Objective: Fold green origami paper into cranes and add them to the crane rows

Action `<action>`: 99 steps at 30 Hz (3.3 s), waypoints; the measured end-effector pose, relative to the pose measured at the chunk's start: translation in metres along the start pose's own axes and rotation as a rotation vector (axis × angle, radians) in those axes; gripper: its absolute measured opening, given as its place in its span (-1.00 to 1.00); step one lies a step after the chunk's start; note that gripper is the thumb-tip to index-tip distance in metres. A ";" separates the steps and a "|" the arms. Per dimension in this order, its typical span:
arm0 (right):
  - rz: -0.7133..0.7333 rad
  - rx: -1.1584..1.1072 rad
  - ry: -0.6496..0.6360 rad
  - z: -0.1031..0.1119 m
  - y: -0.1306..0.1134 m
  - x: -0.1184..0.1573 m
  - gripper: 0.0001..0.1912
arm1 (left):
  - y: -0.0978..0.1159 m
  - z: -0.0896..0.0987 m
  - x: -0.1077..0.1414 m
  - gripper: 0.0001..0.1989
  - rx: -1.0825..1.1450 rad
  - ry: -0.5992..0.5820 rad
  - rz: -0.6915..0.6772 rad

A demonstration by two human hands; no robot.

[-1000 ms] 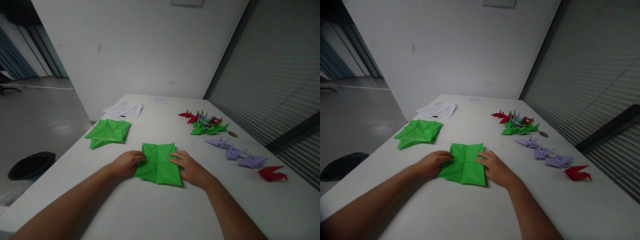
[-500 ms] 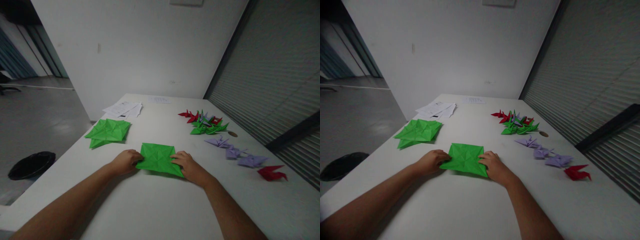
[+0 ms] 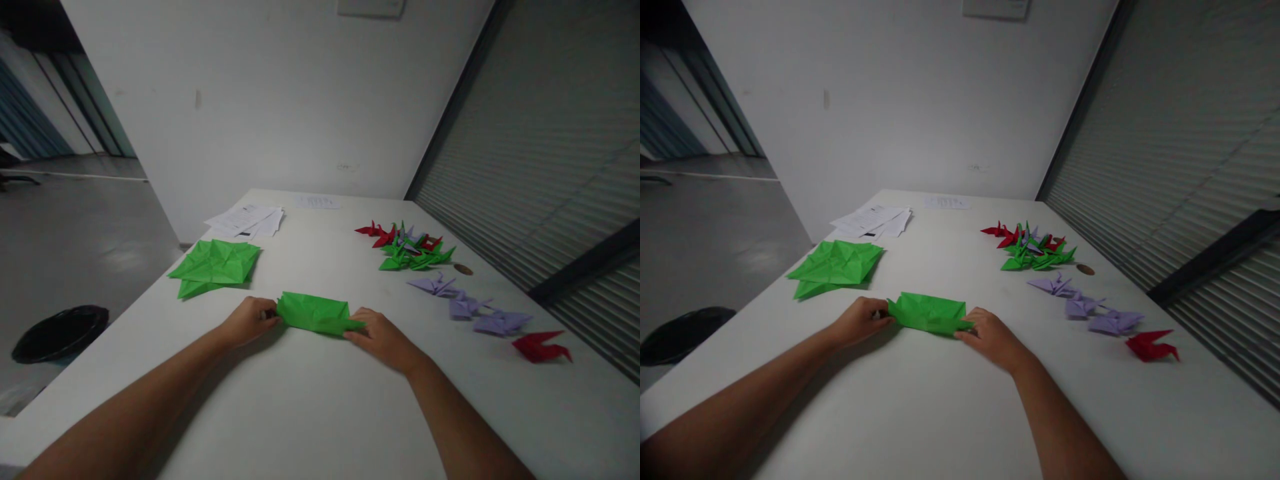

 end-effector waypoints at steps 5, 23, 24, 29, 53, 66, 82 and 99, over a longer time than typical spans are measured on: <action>-0.137 -0.078 0.030 -0.004 0.015 -0.001 -0.61 | -0.004 -0.003 0.000 -0.81 0.151 0.006 0.097; -0.154 0.328 0.201 -0.016 0.033 -0.012 -0.61 | -0.007 -0.010 0.001 -0.48 0.089 0.065 0.189; -0.155 0.346 0.196 -0.017 0.034 -0.012 -0.62 | -0.005 -0.010 0.001 -0.49 0.065 0.060 0.172; -0.172 0.409 0.153 -0.022 0.037 -0.013 -0.65 | 0.003 -0.010 -0.001 -0.59 -0.092 0.020 0.085; 0.136 0.359 0.106 -0.040 0.004 -0.016 -0.45 | 0.040 -0.034 0.006 -0.47 -0.515 -0.040 -0.343; 0.066 0.348 -0.120 -0.053 0.015 -0.012 -0.29 | 0.029 -0.034 0.005 -0.45 -0.556 -0.052 -0.255; 0.002 0.454 -0.051 -0.031 0.024 -0.006 -0.39 | 0.011 -0.028 0.005 -0.44 -0.545 -0.055 -0.155; -0.024 0.363 0.088 -0.017 0.034 -0.004 -0.48 | 0.011 -0.017 0.006 -0.51 -0.430 0.015 -0.164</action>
Point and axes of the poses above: each hand's wrist, its own x-axis away from the middle knuckle, its own z-axis out of the back of the hand, y = z × x, the point moved 7 cm from there along -x, towards the middle knuckle, and after that the axes turned 10 degrees about -x, right-handed, at the moved point
